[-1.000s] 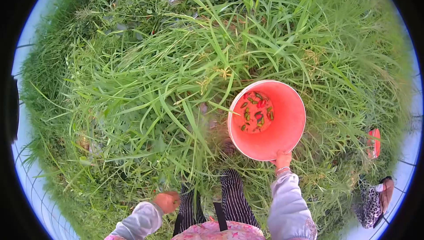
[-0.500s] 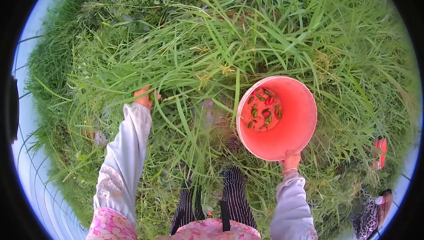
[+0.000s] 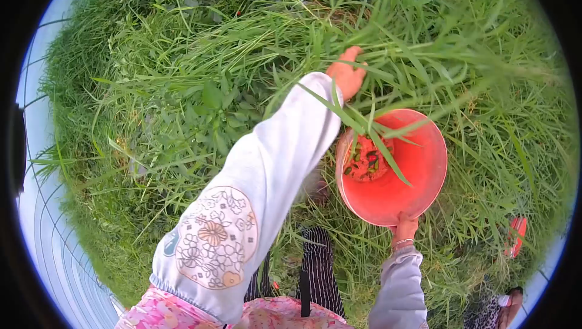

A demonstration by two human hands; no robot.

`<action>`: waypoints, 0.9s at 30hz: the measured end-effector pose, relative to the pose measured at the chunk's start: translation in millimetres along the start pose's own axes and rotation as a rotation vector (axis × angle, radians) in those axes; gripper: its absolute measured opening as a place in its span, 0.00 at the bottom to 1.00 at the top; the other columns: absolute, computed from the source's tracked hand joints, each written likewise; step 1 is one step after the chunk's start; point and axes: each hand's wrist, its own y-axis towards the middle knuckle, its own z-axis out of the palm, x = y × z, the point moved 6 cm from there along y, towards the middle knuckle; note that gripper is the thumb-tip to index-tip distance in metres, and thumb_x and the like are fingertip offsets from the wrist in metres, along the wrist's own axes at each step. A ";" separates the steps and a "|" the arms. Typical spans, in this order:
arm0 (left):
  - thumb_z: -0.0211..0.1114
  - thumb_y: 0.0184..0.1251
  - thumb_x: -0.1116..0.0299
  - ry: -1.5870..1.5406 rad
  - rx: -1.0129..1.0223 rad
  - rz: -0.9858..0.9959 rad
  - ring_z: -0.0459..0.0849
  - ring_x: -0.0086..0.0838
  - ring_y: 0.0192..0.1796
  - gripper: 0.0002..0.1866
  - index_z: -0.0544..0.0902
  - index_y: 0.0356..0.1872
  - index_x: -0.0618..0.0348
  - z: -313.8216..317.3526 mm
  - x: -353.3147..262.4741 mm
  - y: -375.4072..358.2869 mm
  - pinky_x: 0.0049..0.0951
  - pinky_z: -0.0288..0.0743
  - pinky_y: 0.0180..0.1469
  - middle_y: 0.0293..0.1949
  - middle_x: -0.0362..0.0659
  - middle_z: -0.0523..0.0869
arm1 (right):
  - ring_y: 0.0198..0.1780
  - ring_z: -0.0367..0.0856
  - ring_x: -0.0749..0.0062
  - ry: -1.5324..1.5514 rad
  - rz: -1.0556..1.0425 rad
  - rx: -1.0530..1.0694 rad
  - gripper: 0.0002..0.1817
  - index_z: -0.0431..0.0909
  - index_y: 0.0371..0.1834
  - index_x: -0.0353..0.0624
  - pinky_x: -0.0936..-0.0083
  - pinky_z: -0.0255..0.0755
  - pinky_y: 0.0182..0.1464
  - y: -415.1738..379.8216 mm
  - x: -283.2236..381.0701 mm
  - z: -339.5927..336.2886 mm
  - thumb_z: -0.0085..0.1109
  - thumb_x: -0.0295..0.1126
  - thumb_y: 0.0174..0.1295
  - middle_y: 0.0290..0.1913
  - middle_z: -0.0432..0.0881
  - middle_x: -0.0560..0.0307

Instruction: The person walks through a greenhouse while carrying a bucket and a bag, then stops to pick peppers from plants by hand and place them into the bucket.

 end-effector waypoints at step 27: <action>0.53 0.59 0.53 0.220 1.044 0.268 0.70 0.43 0.58 0.29 0.67 0.58 0.61 31.9 -177.6 -45.0 0.34 0.62 0.60 0.55 0.54 0.73 | 0.40 0.82 0.64 -0.672 -0.734 0.703 0.25 0.64 0.58 0.37 0.75 0.72 0.43 -172.9 179.7 98.0 0.51 0.23 0.53 0.38 0.80 0.43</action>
